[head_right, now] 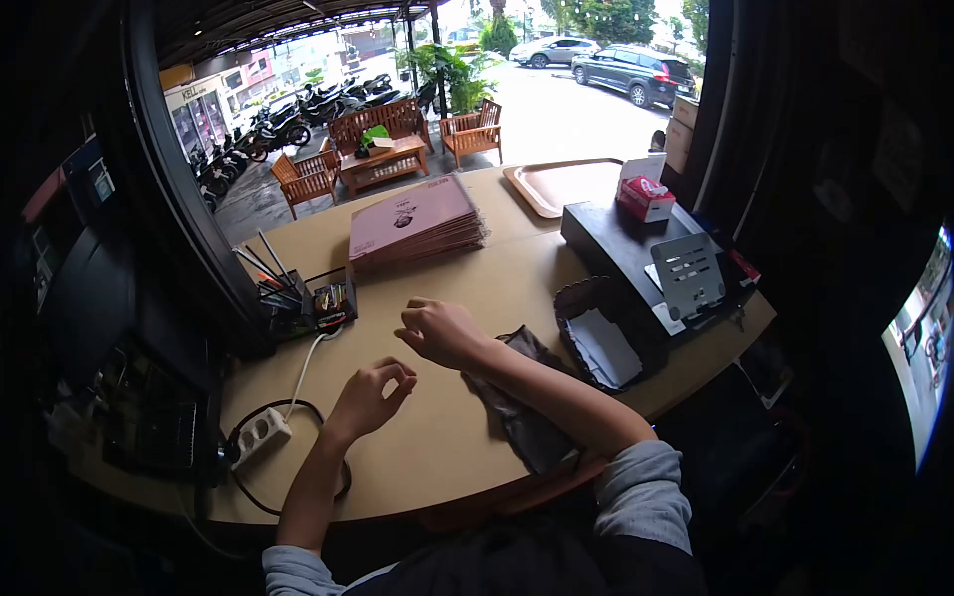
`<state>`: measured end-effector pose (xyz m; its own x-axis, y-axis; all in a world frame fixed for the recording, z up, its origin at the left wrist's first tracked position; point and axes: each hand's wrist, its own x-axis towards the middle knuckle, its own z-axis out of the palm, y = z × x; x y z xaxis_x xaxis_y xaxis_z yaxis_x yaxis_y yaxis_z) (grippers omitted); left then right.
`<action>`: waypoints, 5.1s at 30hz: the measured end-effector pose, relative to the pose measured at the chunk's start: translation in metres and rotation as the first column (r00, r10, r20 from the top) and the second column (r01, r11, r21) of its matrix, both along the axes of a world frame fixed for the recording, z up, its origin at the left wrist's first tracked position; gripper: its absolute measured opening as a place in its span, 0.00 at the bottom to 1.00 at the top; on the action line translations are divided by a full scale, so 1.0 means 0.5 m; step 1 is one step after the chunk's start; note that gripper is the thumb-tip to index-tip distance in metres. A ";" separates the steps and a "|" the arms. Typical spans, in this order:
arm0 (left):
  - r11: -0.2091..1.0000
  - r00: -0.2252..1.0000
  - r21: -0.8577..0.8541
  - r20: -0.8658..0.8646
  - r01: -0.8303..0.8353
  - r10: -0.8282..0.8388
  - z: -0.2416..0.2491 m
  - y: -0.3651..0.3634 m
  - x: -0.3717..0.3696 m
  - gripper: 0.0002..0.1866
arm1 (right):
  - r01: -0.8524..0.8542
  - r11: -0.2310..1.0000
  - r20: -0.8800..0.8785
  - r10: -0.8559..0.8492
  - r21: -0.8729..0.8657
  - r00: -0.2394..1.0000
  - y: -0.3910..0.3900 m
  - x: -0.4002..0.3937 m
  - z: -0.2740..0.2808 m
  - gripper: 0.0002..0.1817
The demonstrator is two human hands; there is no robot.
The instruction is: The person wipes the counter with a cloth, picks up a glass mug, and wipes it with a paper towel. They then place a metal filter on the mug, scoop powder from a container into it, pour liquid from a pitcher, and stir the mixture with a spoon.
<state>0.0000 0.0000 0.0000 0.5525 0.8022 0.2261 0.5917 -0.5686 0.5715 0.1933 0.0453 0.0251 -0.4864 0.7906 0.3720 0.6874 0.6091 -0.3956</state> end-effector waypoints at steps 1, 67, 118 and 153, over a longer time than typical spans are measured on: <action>0.999 0.997 -0.022 0.062 0.039 -0.038 -0.015 0.022 0.022 0.19 | 0.067 0.997 -0.028 -0.066 0.039 0.997 -0.018 0.036 0.003 0.11; 0.726 0.503 -0.451 0.525 -0.520 0.687 0.023 0.010 -0.115 0.16 | 0.188 0.981 0.250 -0.192 0.039 0.949 0.291 0.024 -0.239 0.41; 0.866 0.783 -0.472 0.472 -0.163 0.404 0.015 0.088 0.147 0.14 | 0.731 0.682 0.106 -0.726 -0.006 0.679 0.041 0.440 -0.272 0.31; 0.788 0.714 -0.037 0.400 -0.614 0.575 -0.114 -0.247 0.067 0.21 | -0.157 0.980 0.146 0.139 0.122 0.980 -0.202 0.370 -0.256 0.23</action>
